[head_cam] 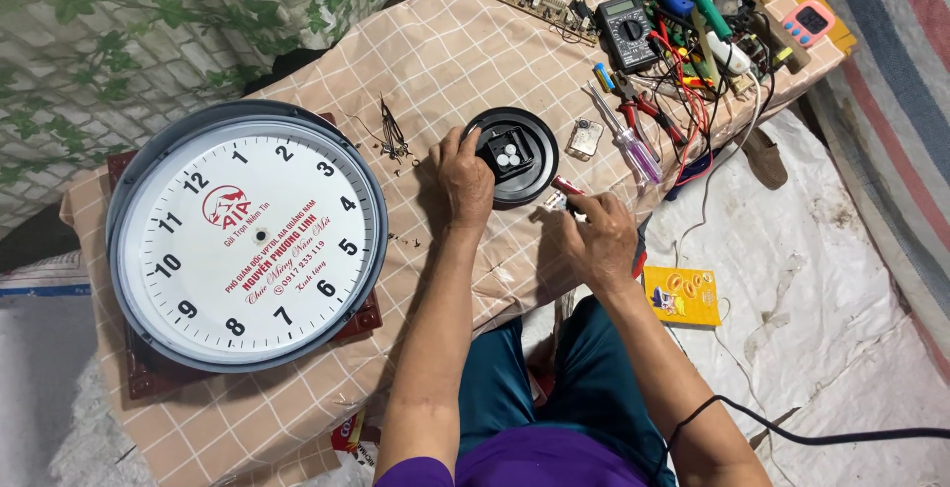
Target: Repairing a wall clock by prying open and adjusting the internal movement mechanism using a screwdriver
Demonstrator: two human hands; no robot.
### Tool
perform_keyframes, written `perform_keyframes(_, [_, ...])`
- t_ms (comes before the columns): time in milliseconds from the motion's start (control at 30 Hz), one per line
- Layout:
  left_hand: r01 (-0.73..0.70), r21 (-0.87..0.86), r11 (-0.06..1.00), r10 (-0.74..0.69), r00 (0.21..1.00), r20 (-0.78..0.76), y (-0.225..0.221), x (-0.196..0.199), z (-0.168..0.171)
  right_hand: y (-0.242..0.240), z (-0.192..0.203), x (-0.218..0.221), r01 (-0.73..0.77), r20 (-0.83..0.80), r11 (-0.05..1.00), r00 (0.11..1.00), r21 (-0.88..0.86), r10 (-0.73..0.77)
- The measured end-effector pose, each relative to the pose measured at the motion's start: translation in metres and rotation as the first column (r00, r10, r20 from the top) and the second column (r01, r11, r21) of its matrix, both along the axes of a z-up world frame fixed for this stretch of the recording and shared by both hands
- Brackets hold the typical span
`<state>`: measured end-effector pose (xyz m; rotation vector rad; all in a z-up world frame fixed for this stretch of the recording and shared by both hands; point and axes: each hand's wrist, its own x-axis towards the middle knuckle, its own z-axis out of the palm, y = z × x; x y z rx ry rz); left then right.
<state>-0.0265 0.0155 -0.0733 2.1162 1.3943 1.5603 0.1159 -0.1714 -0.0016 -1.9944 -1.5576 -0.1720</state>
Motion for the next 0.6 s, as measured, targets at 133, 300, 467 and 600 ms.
perform_keyframes(133, [0.002, 0.002, 1.000, -0.002, 1.000, 0.017, 0.002, 0.002, 0.000, 0.026, -0.005, -0.005, -0.028, -0.074, 0.996, 0.997, 0.090, 0.035])
perform_keyframes(300, [0.173, -0.092, 0.981, -0.160, 0.979, 0.129, -0.006, -0.004, 0.027, 0.075, -0.042, -0.013, -0.008, -0.118, 0.981, 0.993, 0.194, 0.031])
perform_keyframes(467, [0.308, -0.155, 0.939, -0.260, 0.927, 0.272, 0.003, -0.005, 0.020, 0.101, -0.034, -0.026, 0.033, -0.047, 0.977, 0.999, 0.212, -0.024])
perform_keyframes(600, [0.338, -0.141, 0.930, -0.302, 0.926, 0.225, 0.005, -0.009, 0.020, 0.107, -0.027, -0.034, 0.079, -0.009, 0.977, 0.997, 0.198, -0.078])
